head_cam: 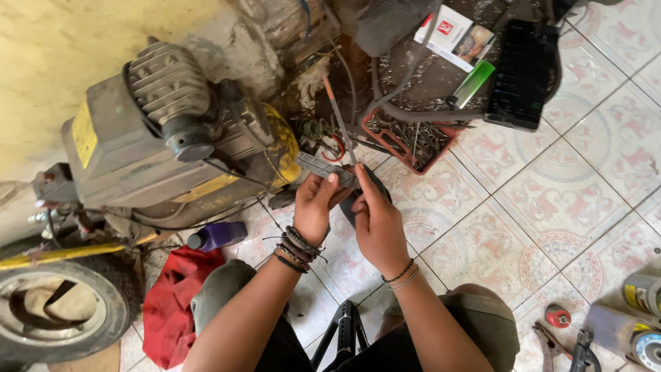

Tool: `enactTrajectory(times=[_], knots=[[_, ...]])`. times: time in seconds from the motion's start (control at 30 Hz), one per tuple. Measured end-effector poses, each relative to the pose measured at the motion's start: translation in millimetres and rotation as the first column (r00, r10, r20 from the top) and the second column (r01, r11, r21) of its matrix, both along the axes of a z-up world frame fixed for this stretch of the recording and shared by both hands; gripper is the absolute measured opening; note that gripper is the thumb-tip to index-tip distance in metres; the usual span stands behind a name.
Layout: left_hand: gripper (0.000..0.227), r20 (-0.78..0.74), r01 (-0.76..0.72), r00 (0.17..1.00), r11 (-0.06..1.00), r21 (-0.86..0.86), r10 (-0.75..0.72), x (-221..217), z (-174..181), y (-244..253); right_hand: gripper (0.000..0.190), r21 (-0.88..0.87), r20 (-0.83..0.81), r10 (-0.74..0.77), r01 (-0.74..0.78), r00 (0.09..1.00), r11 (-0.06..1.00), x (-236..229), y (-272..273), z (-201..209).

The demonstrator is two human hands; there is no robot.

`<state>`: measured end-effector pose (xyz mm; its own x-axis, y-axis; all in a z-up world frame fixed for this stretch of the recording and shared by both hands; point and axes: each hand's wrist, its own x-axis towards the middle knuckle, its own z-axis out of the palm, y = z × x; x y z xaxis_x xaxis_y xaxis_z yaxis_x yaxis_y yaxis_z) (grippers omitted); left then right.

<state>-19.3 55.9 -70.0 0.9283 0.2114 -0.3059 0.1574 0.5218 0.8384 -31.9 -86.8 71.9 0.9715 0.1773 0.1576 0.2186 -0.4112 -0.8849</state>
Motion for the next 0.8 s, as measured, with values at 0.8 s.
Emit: enactTrajectory(times=[0.8], knots=[[0.019,0.043,-0.003,0.999,0.972,-0.236,0.014,-94.4,130.6,9.2,0.056,0.182,0.027,0.173,-0.175,0.985,0.968,-90.6,16.9,25.0]])
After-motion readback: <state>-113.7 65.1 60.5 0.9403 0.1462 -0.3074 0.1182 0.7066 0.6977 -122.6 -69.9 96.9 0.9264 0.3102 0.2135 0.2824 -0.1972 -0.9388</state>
